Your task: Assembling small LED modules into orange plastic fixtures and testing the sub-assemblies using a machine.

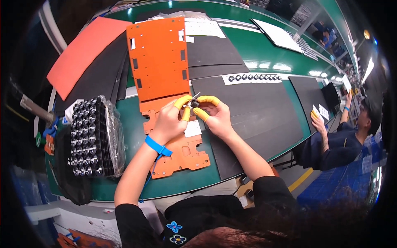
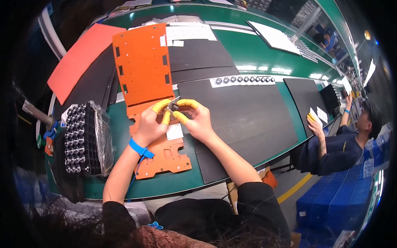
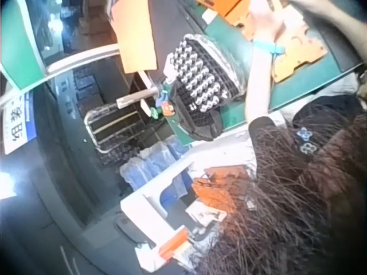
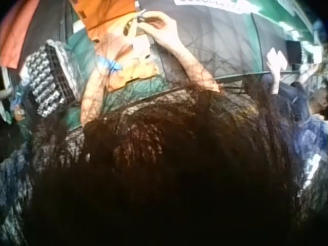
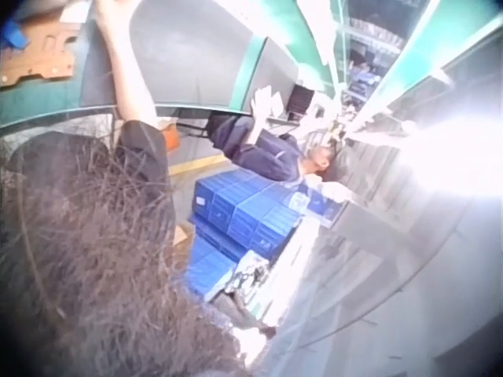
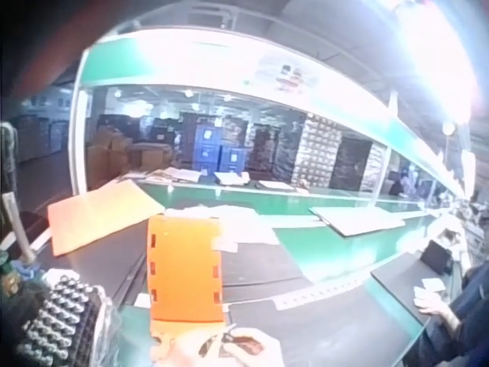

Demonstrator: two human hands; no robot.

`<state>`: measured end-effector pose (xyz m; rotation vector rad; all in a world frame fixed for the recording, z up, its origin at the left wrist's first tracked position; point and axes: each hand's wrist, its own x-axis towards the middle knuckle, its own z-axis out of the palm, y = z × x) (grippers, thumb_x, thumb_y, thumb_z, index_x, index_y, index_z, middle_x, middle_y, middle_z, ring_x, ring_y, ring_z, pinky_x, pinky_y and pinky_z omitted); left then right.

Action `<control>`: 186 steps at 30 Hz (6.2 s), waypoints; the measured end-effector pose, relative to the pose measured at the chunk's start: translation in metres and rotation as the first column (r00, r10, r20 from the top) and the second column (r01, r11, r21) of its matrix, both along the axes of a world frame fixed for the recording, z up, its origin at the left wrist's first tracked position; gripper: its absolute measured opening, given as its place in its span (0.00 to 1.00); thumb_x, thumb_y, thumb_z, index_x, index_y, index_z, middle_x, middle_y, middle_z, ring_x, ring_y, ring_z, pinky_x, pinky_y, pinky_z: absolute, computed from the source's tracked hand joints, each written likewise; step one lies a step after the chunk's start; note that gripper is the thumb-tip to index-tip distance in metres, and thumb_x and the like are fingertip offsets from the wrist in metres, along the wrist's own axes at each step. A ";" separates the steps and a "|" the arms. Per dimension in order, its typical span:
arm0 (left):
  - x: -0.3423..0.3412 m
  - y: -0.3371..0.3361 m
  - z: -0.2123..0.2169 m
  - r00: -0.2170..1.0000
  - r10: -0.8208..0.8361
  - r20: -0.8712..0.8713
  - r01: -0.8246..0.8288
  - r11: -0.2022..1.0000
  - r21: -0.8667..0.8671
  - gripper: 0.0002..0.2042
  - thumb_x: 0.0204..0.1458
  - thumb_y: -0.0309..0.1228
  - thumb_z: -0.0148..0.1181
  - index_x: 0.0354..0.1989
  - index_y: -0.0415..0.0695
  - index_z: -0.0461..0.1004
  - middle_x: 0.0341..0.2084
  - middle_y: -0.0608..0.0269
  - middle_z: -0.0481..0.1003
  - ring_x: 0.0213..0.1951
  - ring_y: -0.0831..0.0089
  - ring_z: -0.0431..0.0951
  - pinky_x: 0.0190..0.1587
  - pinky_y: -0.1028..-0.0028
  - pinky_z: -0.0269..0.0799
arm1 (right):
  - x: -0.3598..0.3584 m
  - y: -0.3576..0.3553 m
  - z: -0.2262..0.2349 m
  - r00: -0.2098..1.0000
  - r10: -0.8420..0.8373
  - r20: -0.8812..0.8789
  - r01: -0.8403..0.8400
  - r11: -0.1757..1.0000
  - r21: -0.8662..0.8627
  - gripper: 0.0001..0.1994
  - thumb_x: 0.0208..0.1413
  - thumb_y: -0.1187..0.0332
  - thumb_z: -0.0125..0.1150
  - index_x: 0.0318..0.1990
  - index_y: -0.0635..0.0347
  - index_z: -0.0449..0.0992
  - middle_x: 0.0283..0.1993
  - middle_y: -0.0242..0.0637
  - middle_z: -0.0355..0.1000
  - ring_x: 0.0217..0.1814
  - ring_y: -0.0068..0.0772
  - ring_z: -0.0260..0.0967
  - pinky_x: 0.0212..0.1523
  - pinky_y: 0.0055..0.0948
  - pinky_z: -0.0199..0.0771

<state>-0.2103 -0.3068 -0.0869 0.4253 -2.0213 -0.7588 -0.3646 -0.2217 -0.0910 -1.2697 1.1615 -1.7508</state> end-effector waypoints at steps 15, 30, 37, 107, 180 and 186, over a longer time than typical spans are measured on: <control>0.003 0.003 0.004 0.998 -0.041 0.048 0.042 0.999 -0.008 0.13 0.47 0.19 0.61 0.43 0.36 0.73 0.32 0.52 0.77 0.30 0.63 0.81 0.33 0.71 0.79 | -0.001 0.004 0.008 0.977 0.086 0.194 -0.117 0.981 0.155 0.10 0.60 0.75 0.59 0.47 0.69 0.71 0.41 0.41 0.75 0.43 0.29 0.75 0.49 0.28 0.77; 0.005 0.007 0.009 0.989 -0.059 0.133 0.067 0.996 -0.059 0.16 0.43 0.30 0.70 0.40 0.40 0.74 0.30 0.58 0.75 0.30 0.64 0.79 0.33 0.70 0.78 | -0.002 0.009 0.009 0.982 0.126 0.141 -0.161 0.948 0.274 0.06 0.63 0.70 0.57 0.40 0.64 0.73 0.32 0.31 0.73 0.31 0.17 0.68 0.36 0.21 0.71; 0.005 0.006 0.010 1.000 0.025 -0.004 -0.026 0.966 -0.258 0.15 0.39 0.23 0.68 0.38 0.40 0.76 0.35 0.58 0.73 0.34 0.60 0.78 0.35 0.69 0.79 | 0.003 0.005 0.013 0.999 -0.007 0.039 -0.004 0.960 0.279 0.09 0.63 0.66 0.57 0.39 0.64 0.72 0.28 0.27 0.70 0.30 0.15 0.64 0.35 0.18 0.67; 0.004 -0.004 0.002 0.999 0.027 0.026 -0.027 1.000 -0.001 0.11 0.48 0.16 0.52 0.41 0.36 0.73 0.34 0.53 0.72 0.34 0.62 0.75 0.36 0.73 0.71 | -0.050 -0.009 0.063 0.560 0.047 -0.827 0.397 0.861 0.317 0.15 0.52 0.61 0.66 0.35 0.67 0.79 0.18 0.40 0.71 0.20 0.29 0.69 0.25 0.31 0.69; 0.003 -0.001 -0.006 0.952 0.183 -0.245 -0.136 0.971 0.196 0.10 0.58 0.29 0.53 0.43 0.35 0.70 0.31 0.46 0.75 0.33 0.54 0.76 0.35 0.59 0.69 | 0.178 -0.026 0.139 0.282 0.124 -0.951 -0.520 0.853 -0.043 0.18 0.51 0.67 0.67 0.48 0.64 0.74 0.41 0.43 0.70 0.40 0.45 0.73 0.39 0.37 0.75; 0.011 0.000 0.012 0.982 0.170 -0.078 -0.128 0.915 0.383 0.11 0.59 0.27 0.49 0.46 0.32 0.69 0.25 0.44 0.75 0.28 0.52 0.76 0.30 0.62 0.67 | 0.206 -0.039 0.124 0.322 0.178 -0.930 -0.559 0.829 -0.035 0.17 0.52 0.69 0.66 0.49 0.64 0.73 0.44 0.43 0.69 0.38 0.47 0.72 0.38 0.38 0.74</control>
